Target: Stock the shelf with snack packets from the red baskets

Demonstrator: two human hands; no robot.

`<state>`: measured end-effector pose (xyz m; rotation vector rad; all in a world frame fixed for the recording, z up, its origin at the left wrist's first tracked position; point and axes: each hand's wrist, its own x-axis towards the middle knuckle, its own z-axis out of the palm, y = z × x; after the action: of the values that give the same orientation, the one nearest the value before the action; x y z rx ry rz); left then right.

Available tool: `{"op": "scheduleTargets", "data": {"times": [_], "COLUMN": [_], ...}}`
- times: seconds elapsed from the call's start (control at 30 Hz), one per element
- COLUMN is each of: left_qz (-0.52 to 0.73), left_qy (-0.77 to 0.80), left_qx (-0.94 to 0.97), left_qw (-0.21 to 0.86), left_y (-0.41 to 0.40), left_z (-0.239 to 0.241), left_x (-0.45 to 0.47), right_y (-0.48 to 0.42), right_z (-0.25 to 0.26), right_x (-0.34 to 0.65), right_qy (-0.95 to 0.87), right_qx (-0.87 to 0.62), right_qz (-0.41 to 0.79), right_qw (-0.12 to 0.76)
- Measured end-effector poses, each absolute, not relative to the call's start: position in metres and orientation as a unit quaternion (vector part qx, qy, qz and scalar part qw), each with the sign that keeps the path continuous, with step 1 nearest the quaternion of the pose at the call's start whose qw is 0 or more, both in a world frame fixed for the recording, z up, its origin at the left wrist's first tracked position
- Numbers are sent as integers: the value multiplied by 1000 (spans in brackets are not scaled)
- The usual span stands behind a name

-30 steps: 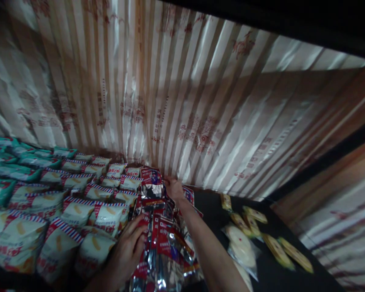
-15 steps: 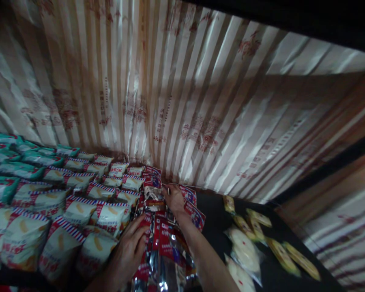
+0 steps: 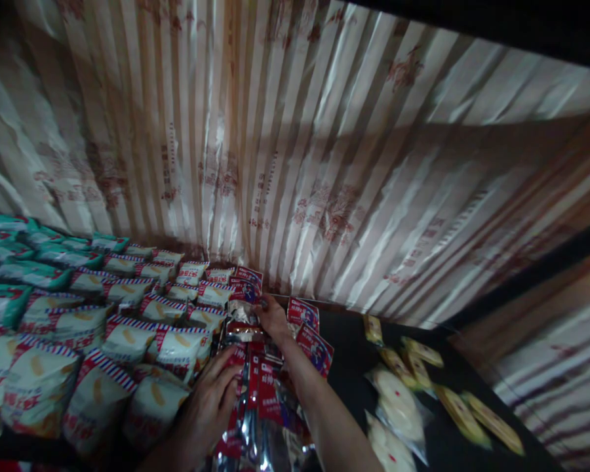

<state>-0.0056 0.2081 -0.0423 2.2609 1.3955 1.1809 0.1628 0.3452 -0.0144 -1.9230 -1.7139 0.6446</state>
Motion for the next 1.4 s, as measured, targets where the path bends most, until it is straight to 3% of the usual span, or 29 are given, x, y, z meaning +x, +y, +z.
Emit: {"op": "scheduleTargets", "data": {"times": [0.7,0.93,1.27,1.4], "left_qz": [398,394,415,410], "left_qy": [471,473,476,470], "left_qx": [782,782,772,779], "left_qw": [93,94,70,63], "left_y": [214,214,209,206], "left_z": [-51,-52,-45,-44], "left_x": [-3,-3,-4,-5], "right_y": [348,346,310,261], "right_z": [-10,-13,-17,-19], "right_x": [126,121,162,211], "right_qy": [-630,-629,-623,-537], "right_qx": [-751,-755,-710,-796], "right_qz": [63,70,16,-17], "right_qw": [189,171,328,280]}}
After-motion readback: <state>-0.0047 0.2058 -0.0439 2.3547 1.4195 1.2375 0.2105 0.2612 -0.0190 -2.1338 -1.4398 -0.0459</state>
